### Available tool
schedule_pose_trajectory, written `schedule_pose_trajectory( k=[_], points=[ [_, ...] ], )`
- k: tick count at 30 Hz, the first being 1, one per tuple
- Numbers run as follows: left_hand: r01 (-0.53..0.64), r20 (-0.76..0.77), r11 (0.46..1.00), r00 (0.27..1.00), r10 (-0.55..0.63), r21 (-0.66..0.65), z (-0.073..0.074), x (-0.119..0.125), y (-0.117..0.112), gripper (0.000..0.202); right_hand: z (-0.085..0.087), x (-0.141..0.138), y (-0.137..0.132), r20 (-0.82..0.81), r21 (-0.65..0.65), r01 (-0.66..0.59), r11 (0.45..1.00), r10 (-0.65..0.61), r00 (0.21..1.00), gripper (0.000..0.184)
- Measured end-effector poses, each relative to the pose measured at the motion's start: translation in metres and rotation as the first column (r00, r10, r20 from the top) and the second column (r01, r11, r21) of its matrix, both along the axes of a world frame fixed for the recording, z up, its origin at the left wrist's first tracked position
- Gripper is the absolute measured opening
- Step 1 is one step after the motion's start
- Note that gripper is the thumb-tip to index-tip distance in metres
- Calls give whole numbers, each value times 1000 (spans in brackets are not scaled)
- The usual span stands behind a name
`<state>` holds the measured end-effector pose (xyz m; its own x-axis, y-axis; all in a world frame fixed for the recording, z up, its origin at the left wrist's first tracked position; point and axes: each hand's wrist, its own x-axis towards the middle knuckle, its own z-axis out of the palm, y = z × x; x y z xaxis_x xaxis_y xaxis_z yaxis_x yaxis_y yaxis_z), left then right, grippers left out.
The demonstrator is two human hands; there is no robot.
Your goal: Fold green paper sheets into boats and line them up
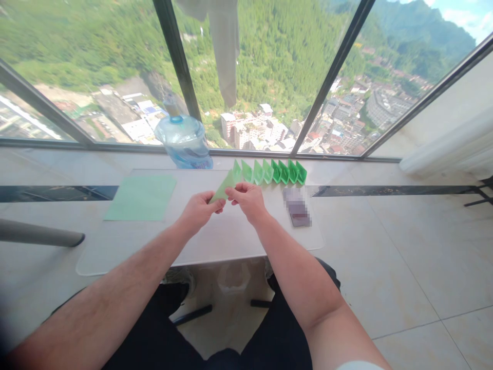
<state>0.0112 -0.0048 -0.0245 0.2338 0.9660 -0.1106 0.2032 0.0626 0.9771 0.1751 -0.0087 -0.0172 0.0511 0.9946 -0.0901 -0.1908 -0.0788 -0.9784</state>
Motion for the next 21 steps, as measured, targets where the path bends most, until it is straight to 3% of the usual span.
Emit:
schedule_pose_trajectory(
  k=[8, 21],
  points=[
    [64, -138, 996, 989, -54, 68, 6, 1, 2, 30, -3, -1, 1, 88, 2, 6, 1000, -6, 996, 28],
    [74, -153, 995, 986, -62, 69, 6, -2, 1, 27, -1, -7, -3, 82, 47, 2, 999, -6, 997, 27]
  ],
)
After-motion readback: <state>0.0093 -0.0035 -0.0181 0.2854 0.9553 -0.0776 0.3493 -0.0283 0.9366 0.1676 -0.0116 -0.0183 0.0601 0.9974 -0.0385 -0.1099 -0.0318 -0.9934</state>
